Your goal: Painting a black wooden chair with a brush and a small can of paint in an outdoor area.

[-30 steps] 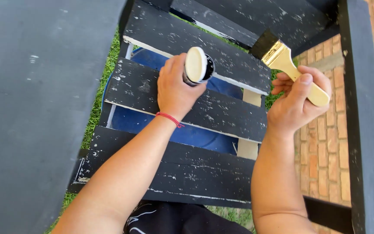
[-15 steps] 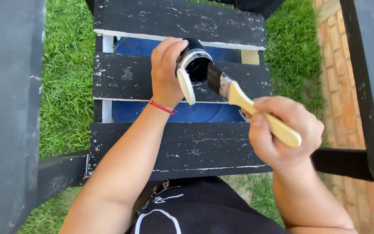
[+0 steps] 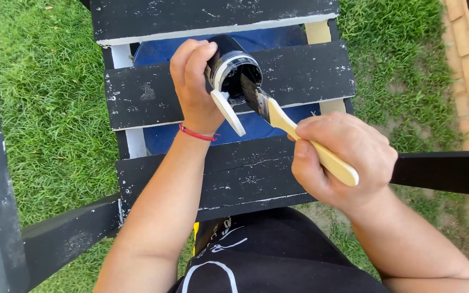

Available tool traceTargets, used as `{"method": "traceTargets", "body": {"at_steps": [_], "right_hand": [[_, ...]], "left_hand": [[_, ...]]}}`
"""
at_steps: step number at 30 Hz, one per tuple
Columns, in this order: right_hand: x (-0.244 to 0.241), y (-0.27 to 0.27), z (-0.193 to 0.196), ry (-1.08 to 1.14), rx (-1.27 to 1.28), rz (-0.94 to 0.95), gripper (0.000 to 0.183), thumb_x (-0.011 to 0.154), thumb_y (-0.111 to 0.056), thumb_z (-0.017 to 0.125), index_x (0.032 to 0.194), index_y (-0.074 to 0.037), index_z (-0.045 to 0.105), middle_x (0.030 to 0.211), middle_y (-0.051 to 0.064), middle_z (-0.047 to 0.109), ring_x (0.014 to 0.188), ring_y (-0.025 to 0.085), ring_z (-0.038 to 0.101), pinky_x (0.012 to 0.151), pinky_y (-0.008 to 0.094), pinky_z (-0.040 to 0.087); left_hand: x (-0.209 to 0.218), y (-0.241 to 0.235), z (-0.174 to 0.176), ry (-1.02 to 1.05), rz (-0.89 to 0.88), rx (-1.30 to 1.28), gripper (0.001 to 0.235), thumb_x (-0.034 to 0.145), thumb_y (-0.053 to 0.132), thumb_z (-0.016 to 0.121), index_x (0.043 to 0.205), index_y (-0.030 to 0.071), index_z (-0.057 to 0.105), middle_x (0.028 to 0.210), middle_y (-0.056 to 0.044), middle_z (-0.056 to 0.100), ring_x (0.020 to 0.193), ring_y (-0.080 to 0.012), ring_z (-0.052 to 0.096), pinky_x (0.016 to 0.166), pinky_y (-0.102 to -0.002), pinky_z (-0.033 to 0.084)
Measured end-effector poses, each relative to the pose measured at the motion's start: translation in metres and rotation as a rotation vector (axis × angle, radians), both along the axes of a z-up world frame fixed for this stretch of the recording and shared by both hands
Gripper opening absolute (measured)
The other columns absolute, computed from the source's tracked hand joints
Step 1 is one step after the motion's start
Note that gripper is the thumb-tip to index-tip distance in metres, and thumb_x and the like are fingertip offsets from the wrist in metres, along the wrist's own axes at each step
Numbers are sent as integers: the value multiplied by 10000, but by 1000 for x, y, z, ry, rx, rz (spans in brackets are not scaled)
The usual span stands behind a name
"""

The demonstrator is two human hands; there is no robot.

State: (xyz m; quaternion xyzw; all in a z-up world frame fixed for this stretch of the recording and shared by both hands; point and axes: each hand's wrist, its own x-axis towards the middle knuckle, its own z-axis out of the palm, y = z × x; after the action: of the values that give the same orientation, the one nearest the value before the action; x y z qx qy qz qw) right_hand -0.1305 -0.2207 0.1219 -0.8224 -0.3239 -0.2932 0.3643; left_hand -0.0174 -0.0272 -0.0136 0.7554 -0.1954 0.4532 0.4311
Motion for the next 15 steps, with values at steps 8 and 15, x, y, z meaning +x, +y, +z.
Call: {"method": "traceTargets", "body": {"at_steps": [8,15], "right_hand": [[10,3,-6,4,22,0,62,930,26,596,935,87,607,802,179,669,653,289,682,608,355,544],[20,12,-12,5,-11,-50,43,911,43,616,942,62,640,833,149,685,659,275,658,642,375,523]], "left_hand": [[-1,-1,2,10,-1,-12,353,1002,164,664,1296,94,482,1270,-115,471,1173,-290,560,1046,-422,528],[-1,0,0,22,-11,-14,434,975,271,715,1301,109,477,1287,-107,467,1192,-285,559,1062,-421,523]]}}
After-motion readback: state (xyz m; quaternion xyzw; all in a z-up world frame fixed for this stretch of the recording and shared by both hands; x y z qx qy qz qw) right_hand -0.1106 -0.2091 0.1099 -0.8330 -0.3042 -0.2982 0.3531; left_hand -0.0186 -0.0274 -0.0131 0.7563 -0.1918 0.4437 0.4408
